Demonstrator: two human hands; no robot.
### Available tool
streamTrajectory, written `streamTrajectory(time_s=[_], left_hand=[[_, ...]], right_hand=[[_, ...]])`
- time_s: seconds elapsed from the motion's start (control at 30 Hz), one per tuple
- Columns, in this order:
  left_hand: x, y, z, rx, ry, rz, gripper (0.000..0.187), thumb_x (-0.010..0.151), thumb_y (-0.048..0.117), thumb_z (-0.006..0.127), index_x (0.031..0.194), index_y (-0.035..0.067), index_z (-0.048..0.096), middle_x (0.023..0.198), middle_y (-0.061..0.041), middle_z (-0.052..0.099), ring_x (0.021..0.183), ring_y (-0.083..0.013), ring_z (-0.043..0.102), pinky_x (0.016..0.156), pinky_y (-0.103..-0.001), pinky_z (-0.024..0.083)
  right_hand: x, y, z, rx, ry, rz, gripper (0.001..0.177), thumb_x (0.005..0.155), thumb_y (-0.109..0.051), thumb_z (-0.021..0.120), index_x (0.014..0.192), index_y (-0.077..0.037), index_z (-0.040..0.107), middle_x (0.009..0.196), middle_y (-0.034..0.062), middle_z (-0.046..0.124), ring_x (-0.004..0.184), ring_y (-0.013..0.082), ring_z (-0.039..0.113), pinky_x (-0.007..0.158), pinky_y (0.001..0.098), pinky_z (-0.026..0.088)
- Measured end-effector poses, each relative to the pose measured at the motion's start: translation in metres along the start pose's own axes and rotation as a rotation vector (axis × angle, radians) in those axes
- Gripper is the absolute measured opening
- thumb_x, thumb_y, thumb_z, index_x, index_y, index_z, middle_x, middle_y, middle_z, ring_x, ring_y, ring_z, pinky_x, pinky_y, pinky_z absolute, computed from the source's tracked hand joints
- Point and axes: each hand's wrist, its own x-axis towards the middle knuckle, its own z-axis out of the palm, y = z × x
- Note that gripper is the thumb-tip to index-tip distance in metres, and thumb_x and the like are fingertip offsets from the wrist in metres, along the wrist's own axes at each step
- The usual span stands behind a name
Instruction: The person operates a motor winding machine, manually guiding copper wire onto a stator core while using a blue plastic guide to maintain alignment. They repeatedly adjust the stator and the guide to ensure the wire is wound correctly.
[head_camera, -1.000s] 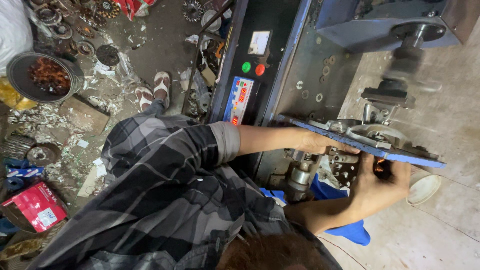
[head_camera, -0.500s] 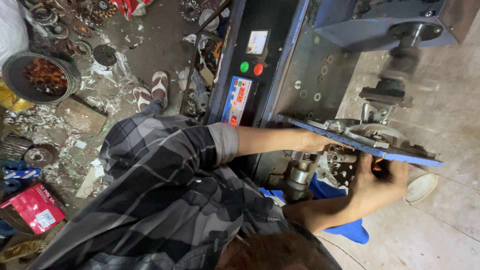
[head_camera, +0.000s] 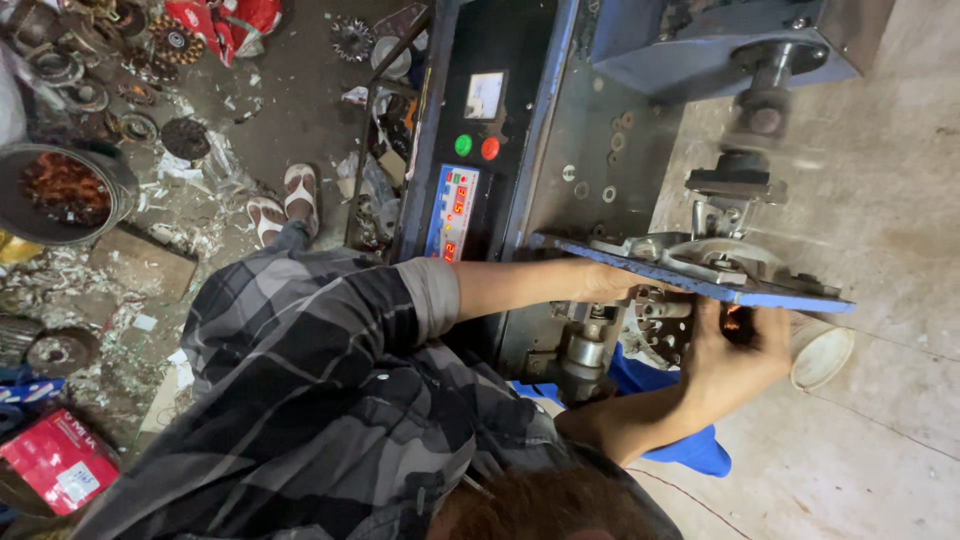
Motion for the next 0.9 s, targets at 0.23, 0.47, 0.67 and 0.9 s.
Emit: streamTrajectory(time_s=[0.23,0.47,0.67,0.9], left_hand=[[-0.007,-0.034,-0.081,0.018,0.065,-0.131,0.038,0.097,0.026,0.072,0.131,0.008,0.067,0.126,-0.009,0.07,0.119,-0.0213,0.063,0.108,-0.042,0.051],[-0.025,-0.036,-0.091,0.132,-0.067,-0.117,0.044,0.105,0.032,0.056,0.142,0.007,0.055,0.138,-0.01,0.064,0.125,-0.0236,0.061,0.108,-0.046,0.05],[-0.036,-0.022,-0.084,0.23,0.049,0.023,0.046,0.111,0.034,0.062,0.149,0.01,0.054,0.141,-0.008,0.065,0.133,-0.0222,0.06,0.117,-0.042,0.049],[-0.041,-0.008,-0.069,0.081,0.233,-0.179,0.055,0.095,0.029,0.072,0.142,0.017,0.048,0.135,-0.007,0.064,0.123,-0.0234,0.064,0.104,-0.045,0.057]], right_hand=[[-0.002,-0.004,0.003,-0.026,0.004,-0.049,0.021,0.09,0.01,0.076,0.11,0.006,0.07,0.1,0.0068,0.063,0.088,0.0149,0.056,0.078,0.0286,0.046],[-0.006,-0.002,0.001,-0.059,0.021,0.07,0.029,0.086,0.004,0.081,0.115,-0.001,0.075,0.101,0.0094,0.066,0.085,0.0177,0.058,0.075,0.0299,0.048],[-0.004,-0.018,0.001,-0.012,0.008,0.055,0.026,0.09,0.003,0.081,0.114,-0.004,0.076,0.11,0.008,0.072,0.098,0.0191,0.067,0.086,0.0301,0.053],[-0.003,-0.022,0.001,-0.001,0.014,0.045,0.026,0.091,0.004,0.08,0.115,-0.003,0.076,0.114,0.0075,0.073,0.103,0.0182,0.069,0.09,0.0284,0.054]])
